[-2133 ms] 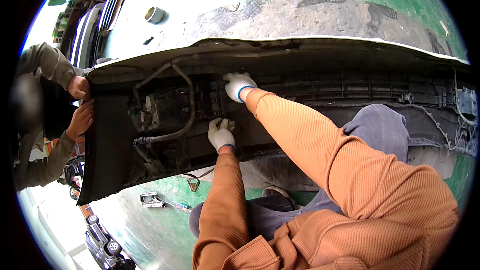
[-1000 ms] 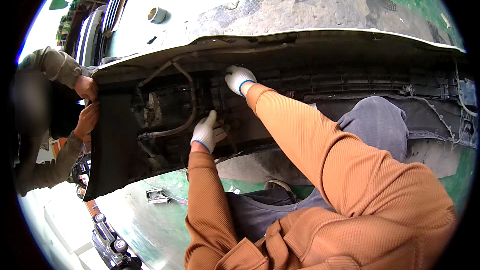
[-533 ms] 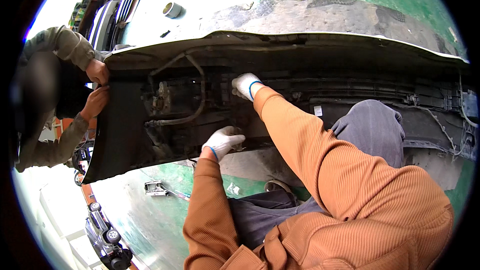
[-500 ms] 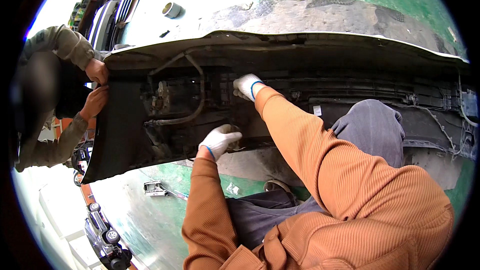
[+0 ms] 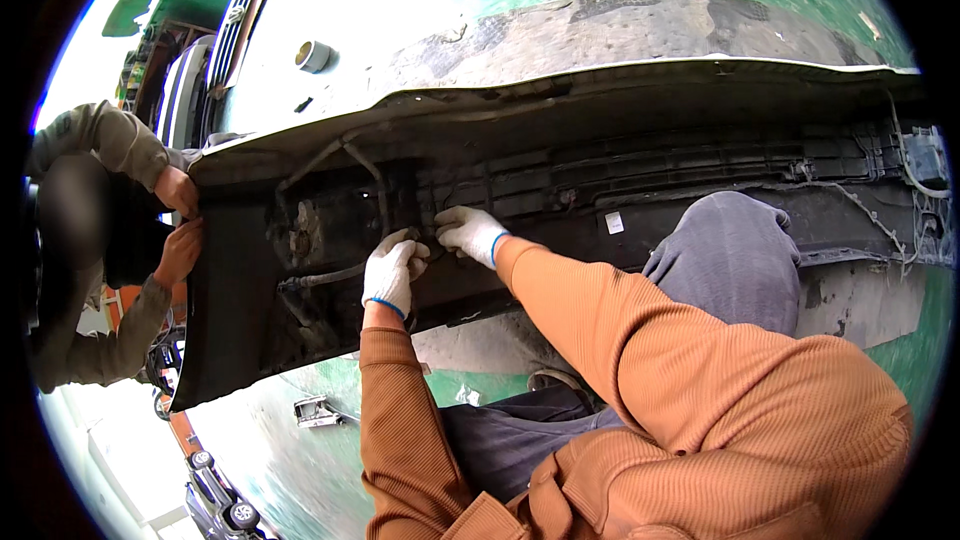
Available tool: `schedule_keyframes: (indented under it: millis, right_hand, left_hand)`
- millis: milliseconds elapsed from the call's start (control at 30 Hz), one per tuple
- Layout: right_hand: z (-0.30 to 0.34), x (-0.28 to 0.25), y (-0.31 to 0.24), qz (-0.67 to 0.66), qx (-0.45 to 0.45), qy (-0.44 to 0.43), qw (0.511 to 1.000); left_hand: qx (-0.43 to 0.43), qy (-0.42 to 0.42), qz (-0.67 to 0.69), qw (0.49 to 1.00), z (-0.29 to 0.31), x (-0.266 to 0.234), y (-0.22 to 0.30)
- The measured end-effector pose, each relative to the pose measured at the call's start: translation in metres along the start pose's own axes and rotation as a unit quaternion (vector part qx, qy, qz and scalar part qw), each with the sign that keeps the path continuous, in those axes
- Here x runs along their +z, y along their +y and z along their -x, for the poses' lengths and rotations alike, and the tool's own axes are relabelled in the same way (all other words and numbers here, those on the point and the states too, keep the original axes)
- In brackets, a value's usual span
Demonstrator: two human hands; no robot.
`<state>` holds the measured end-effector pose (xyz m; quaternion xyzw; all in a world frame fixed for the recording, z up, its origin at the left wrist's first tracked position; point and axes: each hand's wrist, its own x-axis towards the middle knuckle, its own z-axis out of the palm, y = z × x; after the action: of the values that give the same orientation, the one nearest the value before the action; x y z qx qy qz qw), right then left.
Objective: The person uses a heat gun to warm the interior of a car bumper and then manually manipulates the plastic and wires. They work on securing the internal components and routing cables within the bumper assembly while sitting on the floor.
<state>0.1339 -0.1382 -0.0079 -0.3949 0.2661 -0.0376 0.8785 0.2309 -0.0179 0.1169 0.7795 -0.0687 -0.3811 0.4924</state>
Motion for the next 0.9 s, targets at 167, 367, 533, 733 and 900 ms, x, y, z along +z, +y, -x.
schedule_keyframes:
  millis: [167, 367, 533, 733, 900]
  right_hand:
    - [0.001, 0.027, 0.007, 0.056, -0.061, 0.075, 0.994]
    - [-0.013, 0.023, 0.001, 0.005, -0.089, 0.096, 0.991]
    - [-0.011, 0.022, -0.01, 0.018, -0.06, 0.114, 0.992]
    - [-0.018, 0.007, -0.016, 0.024, -0.005, 0.078, 0.997]
    - [-0.017, 0.005, -0.015, 0.013, 0.007, 0.06, 0.998]
  left_hand:
    - [-0.035, 0.027, 0.153, 0.987, -0.016, 0.009, -0.011]
    - [-0.073, -0.006, 0.203, 0.976, -0.02, 0.012, 0.001]
    - [-0.039, 0.038, 0.067, 0.996, -0.02, 0.004, -0.003]
    - [0.068, 0.007, -0.146, 0.987, -0.026, 0.022, -0.003]
    - [0.081, 0.051, -0.26, 0.961, -0.051, 0.017, -0.042]
